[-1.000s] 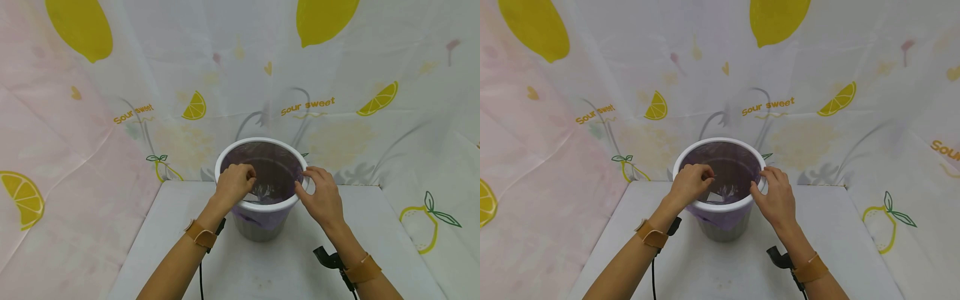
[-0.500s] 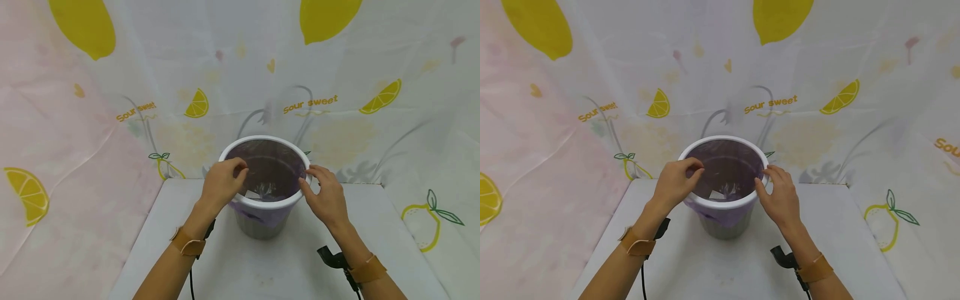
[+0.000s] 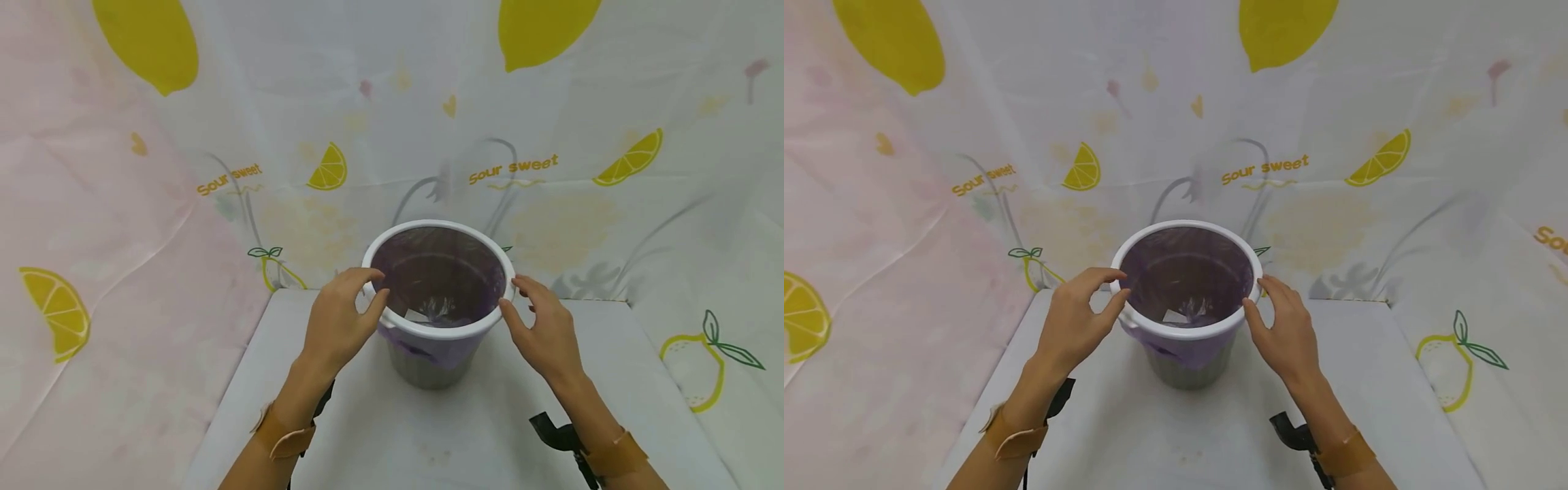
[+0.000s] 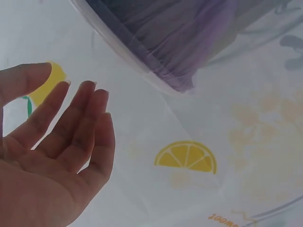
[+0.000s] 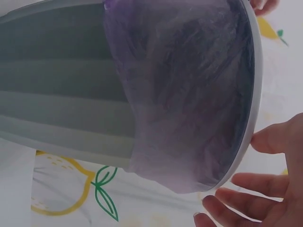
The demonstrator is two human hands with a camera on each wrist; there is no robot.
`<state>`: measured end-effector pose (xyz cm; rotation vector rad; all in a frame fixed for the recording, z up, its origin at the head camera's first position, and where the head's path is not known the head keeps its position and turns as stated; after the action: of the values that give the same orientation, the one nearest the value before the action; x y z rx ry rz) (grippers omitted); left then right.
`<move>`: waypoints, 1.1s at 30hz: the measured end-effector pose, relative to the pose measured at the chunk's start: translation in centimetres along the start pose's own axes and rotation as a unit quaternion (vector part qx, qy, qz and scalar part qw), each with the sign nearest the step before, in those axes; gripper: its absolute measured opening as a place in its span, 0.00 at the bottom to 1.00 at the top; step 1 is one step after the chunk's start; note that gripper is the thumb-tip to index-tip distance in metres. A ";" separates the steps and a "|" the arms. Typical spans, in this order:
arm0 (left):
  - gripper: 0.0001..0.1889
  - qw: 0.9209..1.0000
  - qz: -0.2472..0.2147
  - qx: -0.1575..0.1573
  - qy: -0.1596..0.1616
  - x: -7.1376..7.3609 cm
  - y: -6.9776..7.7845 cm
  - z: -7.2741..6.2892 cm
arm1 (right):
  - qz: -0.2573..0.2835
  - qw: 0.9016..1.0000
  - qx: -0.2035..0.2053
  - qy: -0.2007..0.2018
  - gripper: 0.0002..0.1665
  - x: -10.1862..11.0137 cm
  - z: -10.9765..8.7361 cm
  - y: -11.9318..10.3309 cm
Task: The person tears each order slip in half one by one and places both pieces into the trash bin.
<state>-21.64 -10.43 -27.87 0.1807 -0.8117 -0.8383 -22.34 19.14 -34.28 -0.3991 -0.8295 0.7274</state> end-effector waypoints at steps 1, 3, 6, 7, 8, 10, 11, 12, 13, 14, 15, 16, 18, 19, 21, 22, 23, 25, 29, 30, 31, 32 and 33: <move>0.11 1.000 -0.005 -0.001 0.006 0.2 0.0 -0.3 | 0.000 1.000 0.001 0.000 0.26 0.1 -0.1 -0.1; 0.11 1.000 -0.010 -0.002 0.018 0.6 0.1 -0.9 | 0.001 1.000 0.005 0.002 0.26 0.3 -0.4 -0.2; 0.12 0.999 -0.014 -0.003 0.035 1.2 0.0 -1.7 | 0.001 1.000 0.012 0.003 0.27 0.5 -0.8 -0.5; 0.12 0.999 -0.012 -0.003 0.039 1.3 0.0 -2.0 | 0.001 1.000 0.015 0.003 0.28 0.5 -0.9 -0.6; 0.12 0.999 -0.012 -0.003 0.043 1.5 -0.1 -2.3 | 0.001 1.000 0.017 0.004 0.28 0.5 -1.1 -0.7; 0.12 0.999 -0.012 0.000 0.047 1.7 -0.3 -2.9 | -0.001 1.000 0.019 0.004 0.28 0.6 -1.4 -0.7; 0.12 0.999 -0.012 0.002 0.048 1.7 -0.4 -3.2 | -0.001 1.000 0.019 0.004 0.28 0.7 -1.5 -0.7; 0.13 0.999 -0.012 0.005 0.049 1.8 -0.4 -3.5 | -0.002 1.000 0.019 0.004 0.28 0.7 -1.7 -0.7; 0.13 0.999 -0.011 0.008 0.049 1.8 -0.5 -3.8 | -0.002 1.000 0.018 0.003 0.28 0.8 -1.8 -0.8; 0.13 0.999 -0.010 0.011 0.049 1.8 -0.6 -4.1 | -0.004 1.000 0.018 0.003 0.28 0.8 -2.0 -0.7; 0.13 0.999 -0.009 0.016 0.048 1.8 -0.7 -4.3 | -0.006 1.000 0.016 0.002 0.28 0.8 -2.1 -0.7; 0.13 0.999 -0.008 0.020 0.046 1.8 -0.8 -4.5 | -0.008 1.000 0.014 0.002 0.28 0.9 -2.2 -0.6; 0.12 0.999 -0.004 0.029 0.042 1.7 -0.9 -4.9 | -0.011 1.000 0.009 0.001 0.29 0.9 -2.5 -0.4; 0.11 0.999 -0.001 0.034 0.039 1.6 -1.0 -5.1 | -0.013 1.000 0.007 0.000 0.29 1.0 -2.6 -0.3; 0.11 0.998 0.006 0.043 0.034 1.4 -1.2 -5.4 | -0.016 1.000 0.002 -0.002 0.29 1.0 -2.8 -0.2; 0.10 0.998 0.011 0.047 0.032 1.4 -1.3 -5.6 | -0.017 1.000 0.002 -0.004 0.28 1.0 -3.0 -0.2; 0.10 0.998 0.016 0.051 0.031 1.3 -1.4 -5.7 | -0.020 1.000 0.002 -0.005 0.28 1.0 -3.1 -0.2; 0.11 0.998 0.030 0.054 0.030 1.2 -1.6 -6.0 | -0.028 1.000 0.004 -0.008 0.28 1.0 -3.3 0.0; 0.11 0.996 0.062 0.050 0.031 0.7 -1.9 -6.7 | -0.049 0.999 0.004 -0.016 0.29 0.8 -3.9 0.4; 0.12 0.996 0.069 0.049 0.030 0.6 -2.0 -6.9 | -0.055 0.998 0.003 -0.019 0.29 0.8 -4.1 0.5; 0.12 0.995 0.075 0.050 0.030 0.4 -2.1 -7.1 | -0.060 0.998 0.001 -0.023 0.29 0.7 -4.3 0.7; 0.12 0.995 0.080 0.051 0.028 0.3 -2.2 -7.2 | -0.066 0.997 -0.001 -0.027 0.30 0.6 -4.4 0.8; 0.13 0.995 0.083 0.052 0.026 0.1 -2.3 -7.4 | -0.072 0.997 -0.002 -0.033 0.30 0.5 -4.6 0.9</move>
<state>-17.73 -13.21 -33.98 0.2233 -0.8096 -0.6322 -18.88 19.93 -37.38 -0.3166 -0.9117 0.6065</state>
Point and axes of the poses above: each hand's wrist, its own z-axis towards the middle knuckle, its own x-axis out of the back of the hand, y = z × x, the point moved 9 cm from there along z, towards the middle knuckle, and after that the axes turned 3 degrees about y, right-handed, at the moved point
